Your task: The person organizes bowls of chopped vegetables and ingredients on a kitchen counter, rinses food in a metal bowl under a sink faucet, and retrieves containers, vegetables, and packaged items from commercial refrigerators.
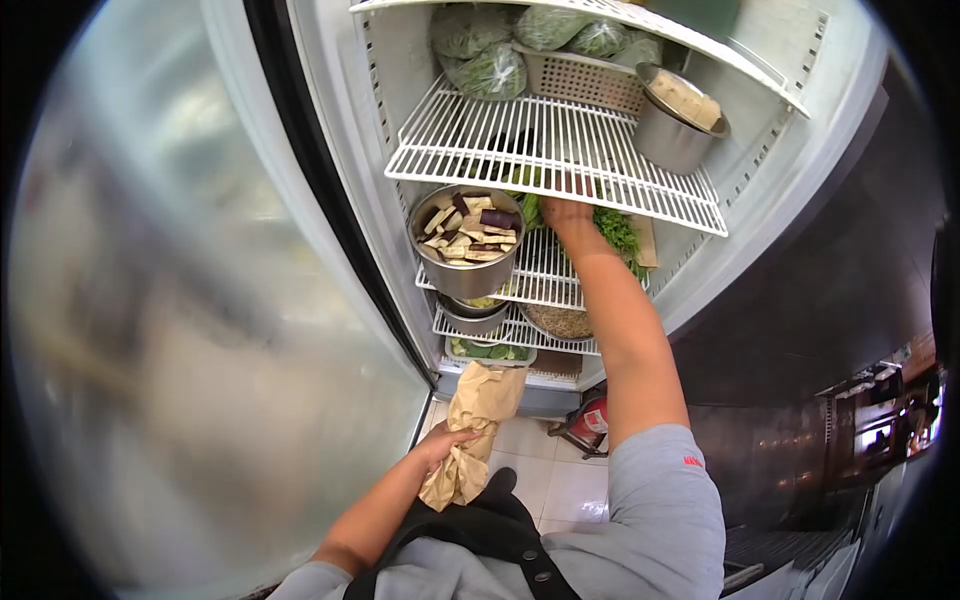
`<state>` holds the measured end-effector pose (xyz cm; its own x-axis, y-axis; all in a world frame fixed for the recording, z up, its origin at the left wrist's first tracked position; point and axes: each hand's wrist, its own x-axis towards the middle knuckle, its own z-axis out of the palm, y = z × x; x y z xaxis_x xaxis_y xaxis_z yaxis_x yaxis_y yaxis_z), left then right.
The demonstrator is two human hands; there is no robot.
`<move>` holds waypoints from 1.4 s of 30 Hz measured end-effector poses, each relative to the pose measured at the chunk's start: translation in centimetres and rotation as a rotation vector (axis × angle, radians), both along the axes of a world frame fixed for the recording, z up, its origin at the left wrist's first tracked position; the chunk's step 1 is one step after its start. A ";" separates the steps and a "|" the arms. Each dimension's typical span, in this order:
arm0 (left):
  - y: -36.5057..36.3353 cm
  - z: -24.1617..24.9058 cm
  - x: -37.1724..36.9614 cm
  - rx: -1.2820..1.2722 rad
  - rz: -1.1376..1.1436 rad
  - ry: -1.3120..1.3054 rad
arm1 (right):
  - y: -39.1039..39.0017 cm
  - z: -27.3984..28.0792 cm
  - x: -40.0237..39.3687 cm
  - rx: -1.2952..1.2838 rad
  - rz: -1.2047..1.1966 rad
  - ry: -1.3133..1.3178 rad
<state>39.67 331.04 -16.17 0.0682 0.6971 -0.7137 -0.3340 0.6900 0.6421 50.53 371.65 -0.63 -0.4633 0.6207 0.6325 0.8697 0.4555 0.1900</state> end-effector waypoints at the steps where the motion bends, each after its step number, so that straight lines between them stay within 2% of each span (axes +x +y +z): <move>1: -0.2 -0.7 -0.5 0.014 0.018 -0.022 | -0.1 0.7 -0.2 -0.090 -0.027 0.018; 2: -0.3 -1.9 -1.1 0.027 0.043 -0.046 | -0.1 1.4 -0.6 -0.133 -0.051 0.096; 5: -0.4 -1.4 -2.0 0.021 0.066 -0.070 | -0.2 1.8 -0.2 -0.101 -0.132 0.010; 6: -0.4 -1.6 -2.3 0.025 0.066 -0.080 | 1.8 0.4 0.4 -0.035 -0.118 -0.023; 7: -0.3 -1.9 -2.6 0.031 0.064 -0.091 | 4.6 -1.0 1.2 -0.141 -0.113 -0.026; 10: -0.2 -2.3 -2.7 0.065 0.069 -0.076 | 3.8 0.0 2.9 -0.123 -0.074 0.023; 14: -0.1 -2.9 -2.5 0.079 0.052 -0.080 | 3.0 0.2 2.6 -0.061 -0.114 -0.077; 17: -0.1 -3.9 -2.6 0.107 0.042 -0.099 | 4.7 0.1 3.0 -0.222 -0.199 0.113; 21: -0.5 -3.6 -3.0 0.096 0.041 -0.067 | 5.8 1.0 5.5 -0.359 -0.183 0.190; 24: -0.2 -3.7 -3.4 0.088 0.039 -0.089 | 5.5 0.9 6.9 -0.304 -0.126 0.330; 26: 0.1 -3.3 -3.4 0.089 0.044 -0.117 | 4.3 0.0 7.9 -0.180 0.041 0.480; 27: 0.2 -2.8 -3.2 0.093 0.047 -0.123 | 3.1 -0.6 8.5 -0.131 0.130 0.545; 28: 0.4 -2.3 -3.0 0.095 0.049 -0.130 | 1.9 -1.4 9.5 -0.026 0.151 0.457; 29: 0.8 -1.7 -2.9 0.110 0.045 -0.149 | -1.6 -0.8 9.3 -0.224 0.148 0.766; 30: 1.1 -1.0 -2.7 0.122 0.040 -0.170 | -6.6 2.9 9.4 -0.460 -0.020 0.795; 31: 1.2 -0.3 -2.4 0.128 0.039 -0.192 | -9.6 3.3 9.8 -0.647 -0.145 1.291; 32: 1.5 0.6 -2.0 0.124 0.039 -0.202 | -12.1 2.8 11.5 -0.615 0.147 1.427; 33: 2.0 1.4 -1.8 0.118 0.034 -0.244 | -13.9 1.8 13.6 -0.658 0.149 1.432; 34: 2.3 2.2 -1.4 0.107 0.029 -0.286 | -17.9 3.2 14.3 -0.670 0.240 1.541; 37: 3.7 4.7 0.8 0.141 0.033 -0.354 | -26.0 3.2 19.3 -0.705 0.196 1.528; 39: 5.4 6.2 2.4 0.153 0.043 -0.403 | -30.0 0.5 24.2 -0.672 0.062 1.411; 41: 7.6 9.1 4.8 0.183 0.077 -0.446 | -34.9 1.3 25.8 -0.674 -0.052 1.448; 42: 9.4 10.1 5.7 0.224 0.050 -0.483 | -36.9 0.8 27.7 -0.715 -0.096 1.359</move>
